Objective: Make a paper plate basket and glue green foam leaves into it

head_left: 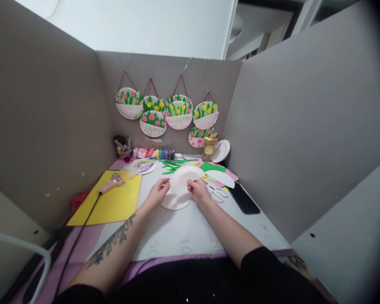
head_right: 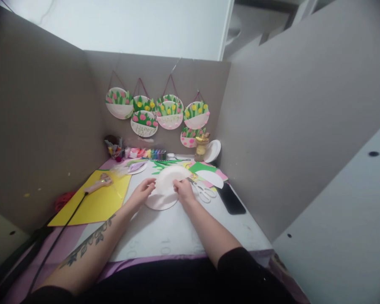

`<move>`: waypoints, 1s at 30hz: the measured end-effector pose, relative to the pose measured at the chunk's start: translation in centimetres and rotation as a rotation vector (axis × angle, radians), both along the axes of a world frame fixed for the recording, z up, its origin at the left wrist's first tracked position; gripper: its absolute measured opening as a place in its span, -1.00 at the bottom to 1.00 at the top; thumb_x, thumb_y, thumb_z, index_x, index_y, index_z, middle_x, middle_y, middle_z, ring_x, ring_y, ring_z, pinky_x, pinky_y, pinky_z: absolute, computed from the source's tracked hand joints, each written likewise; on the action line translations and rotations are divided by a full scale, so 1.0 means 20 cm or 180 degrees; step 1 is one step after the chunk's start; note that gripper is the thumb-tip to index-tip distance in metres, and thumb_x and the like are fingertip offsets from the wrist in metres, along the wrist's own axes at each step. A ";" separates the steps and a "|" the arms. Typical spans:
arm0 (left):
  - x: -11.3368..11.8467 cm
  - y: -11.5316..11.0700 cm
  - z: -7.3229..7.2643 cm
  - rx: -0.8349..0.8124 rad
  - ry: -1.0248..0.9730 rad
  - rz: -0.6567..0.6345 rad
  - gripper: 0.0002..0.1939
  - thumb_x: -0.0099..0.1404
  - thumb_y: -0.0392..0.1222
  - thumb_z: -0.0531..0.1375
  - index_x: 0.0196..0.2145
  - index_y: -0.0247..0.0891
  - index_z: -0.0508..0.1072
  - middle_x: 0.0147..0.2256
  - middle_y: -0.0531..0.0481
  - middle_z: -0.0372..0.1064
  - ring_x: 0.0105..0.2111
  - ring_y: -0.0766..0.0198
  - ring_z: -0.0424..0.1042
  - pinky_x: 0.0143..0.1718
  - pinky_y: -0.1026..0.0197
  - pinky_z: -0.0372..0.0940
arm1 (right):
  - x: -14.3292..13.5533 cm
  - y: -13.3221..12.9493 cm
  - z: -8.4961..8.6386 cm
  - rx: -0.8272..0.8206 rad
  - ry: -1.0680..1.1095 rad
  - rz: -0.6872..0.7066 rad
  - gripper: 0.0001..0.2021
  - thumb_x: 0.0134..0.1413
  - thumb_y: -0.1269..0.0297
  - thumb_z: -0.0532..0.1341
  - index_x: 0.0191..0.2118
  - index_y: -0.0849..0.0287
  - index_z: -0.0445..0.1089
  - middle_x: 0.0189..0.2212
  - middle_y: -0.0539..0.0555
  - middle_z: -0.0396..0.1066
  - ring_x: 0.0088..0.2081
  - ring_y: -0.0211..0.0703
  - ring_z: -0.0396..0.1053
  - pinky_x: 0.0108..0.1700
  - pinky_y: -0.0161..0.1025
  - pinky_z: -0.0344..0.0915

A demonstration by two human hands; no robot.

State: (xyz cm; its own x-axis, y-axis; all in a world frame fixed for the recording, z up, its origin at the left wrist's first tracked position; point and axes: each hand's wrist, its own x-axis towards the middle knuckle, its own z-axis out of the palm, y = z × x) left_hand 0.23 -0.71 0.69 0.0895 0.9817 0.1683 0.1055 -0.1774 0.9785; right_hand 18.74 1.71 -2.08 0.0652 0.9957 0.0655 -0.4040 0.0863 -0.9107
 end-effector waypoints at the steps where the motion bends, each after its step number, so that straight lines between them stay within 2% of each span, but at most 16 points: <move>1: 0.00 0.00 0.01 0.0074 -0.0108 0.0055 -0.58 0.05 -0.04 0.24 -0.14 -0.27 0.43 -0.17 -0.11 0.41 -0.25 0.20 0.37 -0.29 0.24 0.21 | 0.02 0.00 0.00 0.0103 -0.0265 0.0251 -0.79 -0.35 0.30 0.36 -0.60 0.23 0.32 -0.74 -0.11 0.21 -0.66 -0.41 0.08 -0.61 -0.40 -0.02; 3: -0.01 -0.01 0.03 0.0058 -0.0274 -0.0038 -0.53 0.00 -0.03 0.29 -0.13 -0.29 0.43 -0.27 -0.08 0.42 -0.31 0.22 0.36 -0.32 0.25 0.19 | 0.04 -0.01 0.01 0.0298 -0.0675 0.0816 -0.81 -0.33 0.31 0.36 -0.51 0.25 0.39 -0.66 -0.07 0.30 -0.62 -0.38 0.14 -0.57 -0.40 0.02; 5: -0.02 -0.01 0.04 -0.0126 -0.0358 -0.0271 -0.58 -0.03 -0.02 0.30 -0.24 -0.32 0.45 -0.42 -0.02 0.40 -0.43 0.27 0.31 -0.41 0.28 0.14 | 0.04 -0.03 0.02 0.0444 -0.0837 0.1107 -0.76 -0.28 0.29 0.35 -0.38 0.25 0.43 -0.57 -0.04 0.37 -0.58 -0.36 0.18 -0.55 -0.40 0.04; 8: -0.04 0.01 0.03 -0.0311 -0.0436 -0.0226 -0.68 -0.03 -0.02 0.29 -0.41 -0.32 0.45 -0.54 0.05 0.34 -0.55 0.36 0.21 -0.52 0.31 0.03 | 0.03 -0.05 0.03 0.0501 -0.0874 0.0988 -0.72 -0.22 0.23 0.34 -0.31 0.23 0.42 -0.55 -0.05 0.36 -0.57 -0.36 0.18 -0.54 -0.40 0.04; 11: -0.06 0.04 0.01 -0.0309 -0.0594 0.0083 -0.73 -0.02 -0.05 0.27 -0.40 -0.28 0.44 -0.52 0.09 0.34 -0.57 0.40 0.20 -0.53 0.33 0.01 | 0.01 -0.06 0.03 0.0505 -0.0918 0.1097 -0.75 -0.23 0.21 0.35 -0.37 0.21 0.41 -0.57 -0.07 0.34 -0.55 -0.34 0.20 -0.48 -0.38 0.10; 13: -0.07 0.05 0.00 -0.0305 -0.0700 0.0123 -0.75 -0.04 -0.10 0.28 -0.39 -0.26 0.45 -0.50 0.09 0.35 -0.53 0.39 0.24 -0.49 0.33 0.06 | 0.01 -0.06 0.03 0.0612 -0.1071 0.1110 -0.80 -0.21 0.22 0.32 -0.41 0.20 0.41 -0.55 -0.05 0.36 -0.51 -0.30 0.23 -0.43 -0.35 0.14; 15: -0.07 0.05 -0.01 -0.0238 -0.0794 0.0103 -0.77 -0.09 -0.17 0.30 -0.42 -0.27 0.46 -0.48 0.07 0.38 -0.48 0.36 0.28 -0.43 0.32 0.11 | 0.01 -0.07 0.04 0.0889 -0.1446 0.0707 -0.88 -0.15 0.27 0.27 -0.43 0.18 0.41 -0.51 -0.02 0.38 -0.45 -0.24 0.27 -0.38 -0.31 0.16; 17: -0.06 0.04 0.00 -0.0141 -0.0938 0.0054 -0.81 -0.13 -0.22 0.32 -0.47 -0.29 0.47 -0.38 0.00 0.43 -0.37 0.30 0.35 -0.35 0.30 0.17 | 0.01 -0.07 0.04 0.1387 -0.1966 0.0103 -0.93 -0.12 0.36 0.20 -0.43 0.15 0.43 -0.45 0.02 0.41 -0.35 -0.17 0.31 -0.28 -0.25 0.20; 19: -0.04 0.02 0.02 -0.0252 -0.1123 -0.0076 -0.82 -0.15 -0.24 0.33 -0.51 -0.30 0.47 -0.24 -0.05 0.45 -0.28 0.24 0.38 -0.29 0.27 0.21 | 0.02 -0.07 0.04 0.1935 -0.2432 -0.0406 -0.85 -0.14 0.46 0.14 -0.44 0.13 0.44 -0.41 0.05 0.42 -0.26 -0.11 0.32 -0.16 -0.17 0.21; 21: -0.03 0.01 0.03 -0.0617 -0.1283 -0.0269 -0.81 -0.16 -0.25 0.32 -0.49 -0.30 0.47 -0.27 -0.06 0.46 -0.32 0.24 0.39 -0.30 0.25 0.23 | 0.03 -0.06 0.04 0.2323 -0.2738 -0.0734 -0.80 -0.14 0.51 0.11 -0.44 0.11 0.44 -0.39 0.06 0.42 -0.23 -0.08 0.31 -0.08 -0.10 0.19; 23: -0.03 0.01 0.04 -0.0964 -0.1381 -0.0452 -0.75 -0.15 -0.25 0.32 -0.41 -0.30 0.49 -0.39 -0.04 0.45 -0.41 0.27 0.39 -0.35 0.24 0.24 | 0.05 -0.05 0.03 0.2532 -0.2974 -0.0973 -0.78 -0.11 0.52 0.09 -0.43 0.10 0.44 -0.37 0.07 0.42 -0.21 -0.07 0.29 -0.06 -0.06 0.18; 25: -0.03 0.00 0.04 -0.1071 -0.1424 -0.0588 -0.69 -0.11 -0.20 0.30 -0.33 -0.32 0.50 -0.41 -0.04 0.44 -0.43 0.27 0.38 -0.38 0.24 0.25 | 0.06 -0.05 0.02 0.2681 -0.3142 -0.1134 -0.78 -0.08 0.51 0.10 -0.43 0.09 0.45 -0.33 0.09 0.41 -0.18 -0.06 0.27 -0.02 -0.04 0.17; 28: -0.03 -0.01 0.04 -0.0871 -0.1085 -0.0546 -0.62 -0.05 -0.13 0.28 -0.24 -0.34 0.48 -0.37 -0.06 0.44 -0.45 0.28 0.37 -0.42 0.25 0.25 | 0.06 -0.05 0.01 0.2748 -0.3161 -0.1244 -0.79 -0.05 0.48 0.11 -0.41 0.08 0.46 -0.19 0.12 0.37 -0.07 -0.02 0.23 0.05 0.00 0.13; 30: -0.03 -0.02 0.03 -0.0452 -0.0485 -0.0208 -0.61 -0.03 -0.15 0.27 -0.21 -0.33 0.47 -0.39 -0.05 0.44 -0.48 0.29 0.35 -0.45 0.26 0.23 | 0.05 -0.06 0.00 0.2552 -0.2874 -0.1287 -0.78 -0.03 0.44 0.12 -0.29 0.09 0.46 -0.05 0.15 0.28 0.02 0.01 0.19 0.08 0.01 0.11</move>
